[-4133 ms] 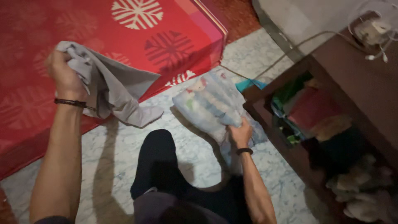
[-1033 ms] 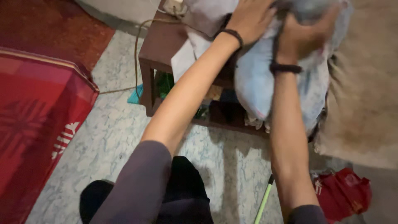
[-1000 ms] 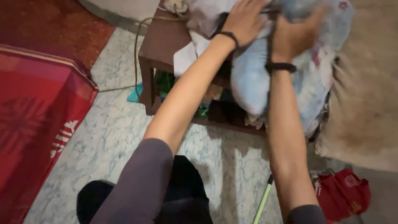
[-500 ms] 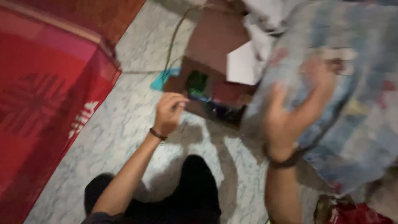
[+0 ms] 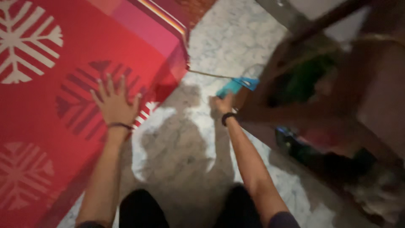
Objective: The person smooths out a red patterned bedspread and uses safety pins to secure the edges to the mattress, then folds a small pillowcase and brushes the surface of the bed with a small blue handheld brush.
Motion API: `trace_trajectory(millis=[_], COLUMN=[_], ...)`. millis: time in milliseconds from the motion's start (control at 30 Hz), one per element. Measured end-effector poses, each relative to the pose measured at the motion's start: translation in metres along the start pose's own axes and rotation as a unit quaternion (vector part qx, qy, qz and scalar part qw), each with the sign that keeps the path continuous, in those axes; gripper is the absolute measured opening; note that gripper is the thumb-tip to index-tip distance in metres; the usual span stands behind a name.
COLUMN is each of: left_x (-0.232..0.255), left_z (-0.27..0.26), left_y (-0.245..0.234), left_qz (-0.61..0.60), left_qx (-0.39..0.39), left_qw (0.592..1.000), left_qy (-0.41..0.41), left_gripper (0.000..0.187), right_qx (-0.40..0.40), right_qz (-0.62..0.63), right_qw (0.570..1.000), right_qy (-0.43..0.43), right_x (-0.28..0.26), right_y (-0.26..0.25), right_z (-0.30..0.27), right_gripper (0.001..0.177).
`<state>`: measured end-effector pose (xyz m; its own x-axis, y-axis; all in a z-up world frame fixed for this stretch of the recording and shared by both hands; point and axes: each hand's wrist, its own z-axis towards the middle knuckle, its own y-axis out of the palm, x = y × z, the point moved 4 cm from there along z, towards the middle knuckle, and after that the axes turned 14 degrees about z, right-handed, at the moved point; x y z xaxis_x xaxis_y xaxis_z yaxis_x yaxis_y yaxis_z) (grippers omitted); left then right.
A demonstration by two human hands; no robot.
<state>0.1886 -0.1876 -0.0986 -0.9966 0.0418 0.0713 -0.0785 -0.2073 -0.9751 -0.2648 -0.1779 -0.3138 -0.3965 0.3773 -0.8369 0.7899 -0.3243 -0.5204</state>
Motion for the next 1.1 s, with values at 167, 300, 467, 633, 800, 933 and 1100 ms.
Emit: trace_trajectory(millis=[167,300,467,633,800,933,1100], left_x=[0.001,-0.001,-0.003,-0.005,-0.007,-0.046,-0.150], left_z=[-0.004,0.004,0.006,0.000,-0.032,-0.111,-0.213], left_y=[0.019,0.021,0.023,0.025,0.017,-0.010,-0.076], left_qz=[0.025,0.062,0.113,0.025,-0.093,-0.185,0.106], left_qx=[-0.028,-0.074,-0.033,-0.016,0.039,0.095,0.204], left_qw=[0.999,0.995,0.993,0.999,0.995,0.978,0.956], left_qy=[-0.019,-0.033,-0.031,-0.036,0.022,-0.014,-0.182], left_gripper=[0.082,0.095,0.097,0.092,0.069,0.049,0.058], right_qx=[0.123,0.159,0.187,0.276,0.352,0.278,0.131], right_qz=[-0.091,-0.144,-0.145,-0.161,-0.027,0.031,0.360], right_qw=[0.977,0.947,0.949,0.936,0.934,0.949,0.923], right_qy=[0.148,0.238,0.207,0.147,0.062,-0.144,-0.044], right_x=[-0.044,-0.066,-0.037,-0.041,-0.059,-0.085,-0.139], right_y=[-0.004,-0.001,-0.013,-0.017,-0.021,-0.028,-0.024], right_z=[0.042,0.029,0.032,0.036,0.023,-0.002,-0.025], right_gripper=[0.105,0.107,0.067,0.059,0.056,0.057,0.057])
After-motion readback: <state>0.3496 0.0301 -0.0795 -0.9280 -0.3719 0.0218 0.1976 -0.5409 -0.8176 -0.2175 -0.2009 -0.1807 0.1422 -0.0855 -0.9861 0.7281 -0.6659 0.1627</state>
